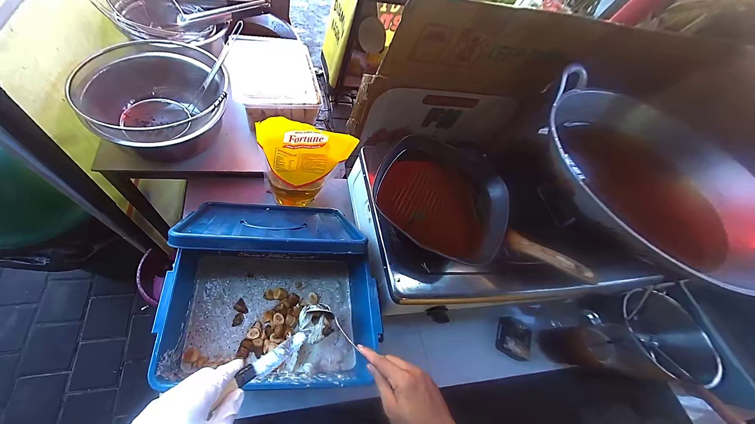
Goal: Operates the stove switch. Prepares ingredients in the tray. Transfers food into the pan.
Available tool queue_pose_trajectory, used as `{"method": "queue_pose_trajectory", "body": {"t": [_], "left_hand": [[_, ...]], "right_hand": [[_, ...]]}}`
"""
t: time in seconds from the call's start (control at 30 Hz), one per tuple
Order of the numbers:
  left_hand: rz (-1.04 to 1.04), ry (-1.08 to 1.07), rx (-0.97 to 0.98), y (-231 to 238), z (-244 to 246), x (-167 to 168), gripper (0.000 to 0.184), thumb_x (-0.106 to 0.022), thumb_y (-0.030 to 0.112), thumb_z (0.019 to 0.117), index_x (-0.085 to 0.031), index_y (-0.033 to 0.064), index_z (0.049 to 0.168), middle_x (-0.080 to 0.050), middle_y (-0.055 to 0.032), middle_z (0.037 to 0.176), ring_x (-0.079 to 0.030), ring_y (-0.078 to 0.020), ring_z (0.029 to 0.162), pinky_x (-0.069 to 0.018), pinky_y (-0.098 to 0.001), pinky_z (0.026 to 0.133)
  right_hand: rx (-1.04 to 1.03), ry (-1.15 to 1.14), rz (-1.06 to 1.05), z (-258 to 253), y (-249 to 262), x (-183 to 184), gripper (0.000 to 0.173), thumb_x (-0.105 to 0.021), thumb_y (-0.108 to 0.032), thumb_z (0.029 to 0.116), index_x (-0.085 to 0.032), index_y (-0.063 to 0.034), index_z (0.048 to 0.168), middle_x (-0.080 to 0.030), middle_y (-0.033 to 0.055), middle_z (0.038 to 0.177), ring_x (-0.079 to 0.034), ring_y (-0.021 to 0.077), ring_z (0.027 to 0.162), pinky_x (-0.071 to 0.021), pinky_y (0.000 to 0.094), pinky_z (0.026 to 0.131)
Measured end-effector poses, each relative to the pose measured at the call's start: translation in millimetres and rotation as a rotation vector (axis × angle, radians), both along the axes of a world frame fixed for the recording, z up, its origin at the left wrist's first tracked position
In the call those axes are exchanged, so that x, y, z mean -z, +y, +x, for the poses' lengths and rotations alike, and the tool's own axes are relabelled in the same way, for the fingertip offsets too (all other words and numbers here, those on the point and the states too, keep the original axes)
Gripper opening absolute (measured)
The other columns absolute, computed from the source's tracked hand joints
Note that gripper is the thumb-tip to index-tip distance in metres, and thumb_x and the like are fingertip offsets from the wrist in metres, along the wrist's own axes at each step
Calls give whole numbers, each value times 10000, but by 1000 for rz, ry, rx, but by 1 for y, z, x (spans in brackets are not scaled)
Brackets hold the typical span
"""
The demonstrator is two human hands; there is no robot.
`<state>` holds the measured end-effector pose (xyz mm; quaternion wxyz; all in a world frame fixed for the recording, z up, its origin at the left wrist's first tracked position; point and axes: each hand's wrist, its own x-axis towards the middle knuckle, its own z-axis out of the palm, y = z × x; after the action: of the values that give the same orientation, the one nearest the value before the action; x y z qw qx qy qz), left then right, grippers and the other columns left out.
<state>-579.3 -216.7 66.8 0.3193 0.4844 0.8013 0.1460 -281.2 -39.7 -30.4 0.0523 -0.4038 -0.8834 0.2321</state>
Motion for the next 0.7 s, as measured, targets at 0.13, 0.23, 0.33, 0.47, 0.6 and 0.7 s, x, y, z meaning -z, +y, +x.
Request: {"method": "queue_pose_trajectory", "body": {"t": [0.13, 0.23, 0.33, 0.47, 0.6, 0.7], "left_hand": [[108, 127, -50, 9, 26, 37, 395, -569, 335, 1001, -683, 230, 1365, -741, -40, 1084, -725, -200, 938, -598, -452, 809], [152, 212, -77, 13, 37, 57, 373, -575, 324, 996, -704, 239, 1335, -746, -33, 1046, -731, -196, 885, -606, -438, 755], [79, 195, -61, 16, 37, 54, 372, -577, 325, 997, -701, 257, 1341, -750, -32, 1070, -732, -209, 939, -599, -456, 801], [-13, 141, -8, 14, 28, 46, 381, -566, 342, 997, -691, 280, 1351, -745, -21, 1091, -722, -199, 976, -586, -462, 834], [-108, 31, 41, 6, 21, 43, 404, -537, 346, 1008, -660, 291, 1389, -737, -27, 1155, -713, -207, 1040, -570, -482, 897], [-175, 17, 40, -3, 17, 30, 404, -539, 356, 1009, -667, 269, 1382, -735, -36, 1197, -708, -223, 1080, -558, -505, 932]], "right_hand": [[-8, 15, 102, 5, -18, 10, 388, -442, -267, 1067, -688, -312, 1363, -686, 11, 830, -676, 159, 718, -583, 362, 639], [-7, 26, 176, 8, -25, 12, 393, -452, -232, 1054, -694, -299, 1356, -661, 10, 797, -658, 160, 676, -567, 348, 596], [-11, 39, 270, 12, -31, 13, 402, -472, -190, 1029, -707, -289, 1340, -641, 6, 772, -638, 154, 643, -549, 330, 557], [4, 32, 334, 18, -43, 14, 422, -475, -167, 1014, -704, -296, 1345, -622, -3, 758, -618, 145, 632, -528, 310, 541], [45, 21, 358, 31, -54, 9, 388, -480, -192, 1030, -717, -292, 1320, -637, -3, 756, -637, 155, 645, -545, 322, 553], [39, -1, 357, 45, -57, -3, 374, -490, -210, 1036, -712, -284, 1328, -642, 4, 763, -643, 160, 652, -546, 326, 554]]}}
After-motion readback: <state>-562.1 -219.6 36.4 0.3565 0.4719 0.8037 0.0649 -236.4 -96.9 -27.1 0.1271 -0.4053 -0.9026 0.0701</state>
